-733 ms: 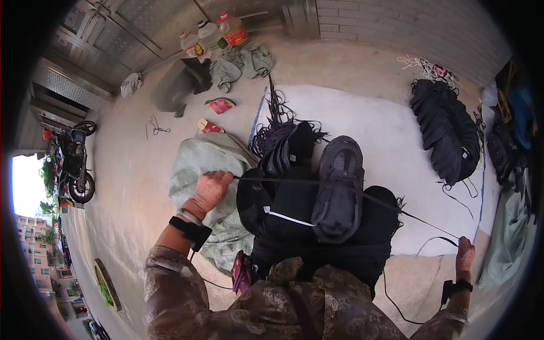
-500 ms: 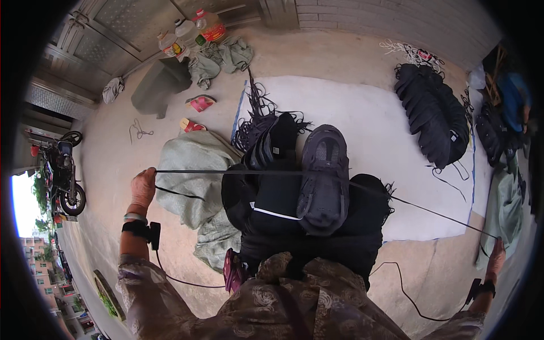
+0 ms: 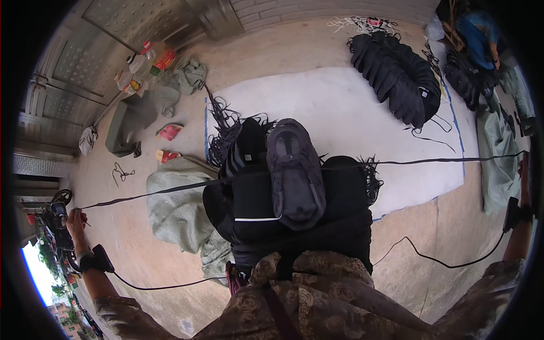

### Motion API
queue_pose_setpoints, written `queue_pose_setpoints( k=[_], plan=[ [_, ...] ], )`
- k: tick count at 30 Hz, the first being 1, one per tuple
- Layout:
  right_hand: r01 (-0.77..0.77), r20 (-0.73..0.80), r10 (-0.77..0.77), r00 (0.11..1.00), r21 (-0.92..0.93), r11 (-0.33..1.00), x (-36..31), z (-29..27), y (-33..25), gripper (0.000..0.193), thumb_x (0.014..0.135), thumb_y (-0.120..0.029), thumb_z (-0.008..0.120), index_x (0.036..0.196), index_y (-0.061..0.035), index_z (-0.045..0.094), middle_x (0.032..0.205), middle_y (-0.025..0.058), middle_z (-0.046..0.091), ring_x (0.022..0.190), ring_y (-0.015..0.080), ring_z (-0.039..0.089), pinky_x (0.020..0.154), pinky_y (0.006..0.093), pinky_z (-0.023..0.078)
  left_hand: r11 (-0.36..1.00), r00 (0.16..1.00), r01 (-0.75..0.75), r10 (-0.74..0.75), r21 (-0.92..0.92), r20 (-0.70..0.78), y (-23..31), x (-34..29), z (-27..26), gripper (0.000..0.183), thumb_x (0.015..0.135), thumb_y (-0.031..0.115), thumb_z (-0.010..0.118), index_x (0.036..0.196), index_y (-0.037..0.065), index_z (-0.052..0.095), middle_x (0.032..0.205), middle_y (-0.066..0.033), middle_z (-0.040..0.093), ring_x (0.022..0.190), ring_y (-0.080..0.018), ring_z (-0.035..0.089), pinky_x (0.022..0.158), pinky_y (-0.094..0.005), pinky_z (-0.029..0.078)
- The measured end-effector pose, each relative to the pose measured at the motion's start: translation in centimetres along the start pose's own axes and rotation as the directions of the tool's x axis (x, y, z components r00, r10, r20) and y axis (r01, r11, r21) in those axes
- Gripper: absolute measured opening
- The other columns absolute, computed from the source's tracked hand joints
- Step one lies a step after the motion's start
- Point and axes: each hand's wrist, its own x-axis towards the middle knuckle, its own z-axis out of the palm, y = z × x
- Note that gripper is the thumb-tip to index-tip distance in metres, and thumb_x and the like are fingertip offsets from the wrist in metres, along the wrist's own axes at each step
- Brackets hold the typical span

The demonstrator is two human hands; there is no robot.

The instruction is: Threading shoelaces through the eyelets of shoe uppers.

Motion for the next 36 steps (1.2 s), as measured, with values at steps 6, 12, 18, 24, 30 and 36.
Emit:
queue_pose_setpoints(
  k=[6, 12, 18, 24, 30, 36],
  plan=[
    [-0.439, 0.727, 0.024, 0.686, 0.387, 0.811, -19.3, 28.0, -20.8, 0.030, 0.089, -0.026, 0.056, 0.067, -0.0063, 0.057, 0.047, 0.0019, 0.050, 0.034, 0.0076, 0.043, 0.033, 0.0199, 0.033, 0.876, 0.577, 0.460, -0.173, -0.143, 0.798, 18.3, -14.6, 23.1, 0.026, 0.087, 0.025, 0.051, 0.072, 0.004, 0.054, 0.059, -0.0075, 0.055, 0.049, -0.0170, 0.056, 0.045, -0.0285, 0.048],
    [-0.814, 0.932, -0.335, 0.136, 0.298, 0.498, -29.5, 36.8, -32.6, 0.016, 0.088, -0.017, 0.057, 0.079, -0.0045, 0.056, 0.062, 0.0041, 0.055, 0.042, 0.0090, 0.047, 0.039, 0.0225, 0.039, 0.853, 0.101, 0.516, 0.027, -0.076, 0.995, 28.7, -24.7, 36.0, 0.026, 0.091, 0.023, 0.049, 0.076, 0.003, 0.055, 0.057, -0.0049, 0.053, 0.041, -0.0110, 0.050, 0.039, -0.0211, 0.039],
    [-0.791, 0.916, -0.293, 0.274, 0.388, 0.474, -29.9, 40.7, -37.2, 0.009, 0.087, -0.014, 0.059, 0.081, -0.0080, 0.054, 0.070, 0.0027, 0.059, 0.056, 0.0101, 0.058, 0.049, 0.0230, 0.048, 0.928, 0.072, 0.324, 0.169, -0.183, 0.983, 35.8, -27.0, 41.1, 0.025, 0.093, 0.024, 0.048, 0.083, 0.002, 0.057, 0.069, -0.0033, 0.057, 0.050, -0.0103, 0.056, 0.045, -0.0188, 0.043],
    [-0.620, 0.688, -0.271, 0.673, 0.725, 0.302, -28.9, 42.7, -39.2, 0.008, 0.085, -0.003, 0.058, 0.080, -0.0050, 0.052, 0.072, 0.0021, 0.059, 0.062, 0.0088, 0.059, 0.054, 0.0206, 0.048, 0.773, 0.356, 0.468, 0.278, -0.427, 0.892, 36.2, -26.8, 44.7, 0.020, 0.093, 0.018, 0.049, 0.087, 0.001, 0.058, 0.093, -0.0083, 0.059, 0.087, -0.0196, 0.062, 0.070, -0.0294, 0.051],
    [-0.370, 0.465, -0.343, 0.817, 0.877, 0.307, -30.6, 43.7, -38.8, 0.008, 0.083, 0.002, 0.060, 0.084, -0.0015, 0.053, 0.072, 0.0004, 0.058, 0.064, 0.0069, 0.056, 0.061, 0.0201, 0.046, 0.624, 0.505, 0.556, 0.270, -0.548, 0.820, 35.6, -27.4, 43.4, 0.022, 0.094, 0.025, 0.048, 0.089, 0.005, 0.057, 0.082, -0.0102, 0.062, 0.065, -0.0159, 0.062, 0.058, -0.0255, 0.050],
    [-0.271, 0.410, -0.369, 0.834, 0.887, 0.373, -30.9, 44.1, -38.8, 0.010, 0.082, 0.001, 0.062, 0.087, -0.0008, 0.054, 0.075, 0.0014, 0.060, 0.067, 0.0067, 0.056, 0.066, 0.0201, 0.046, 0.555, 0.579, 0.619, 0.155, -0.555, 0.801, 33.5, -26.9, 41.7, 0.021, 0.094, 0.027, 0.047, 0.088, 0.008, 0.054, 0.056, -0.0029, 0.052, 0.039, -0.0068, 0.037, 0.036, -0.0188, 0.027]
  ],
)
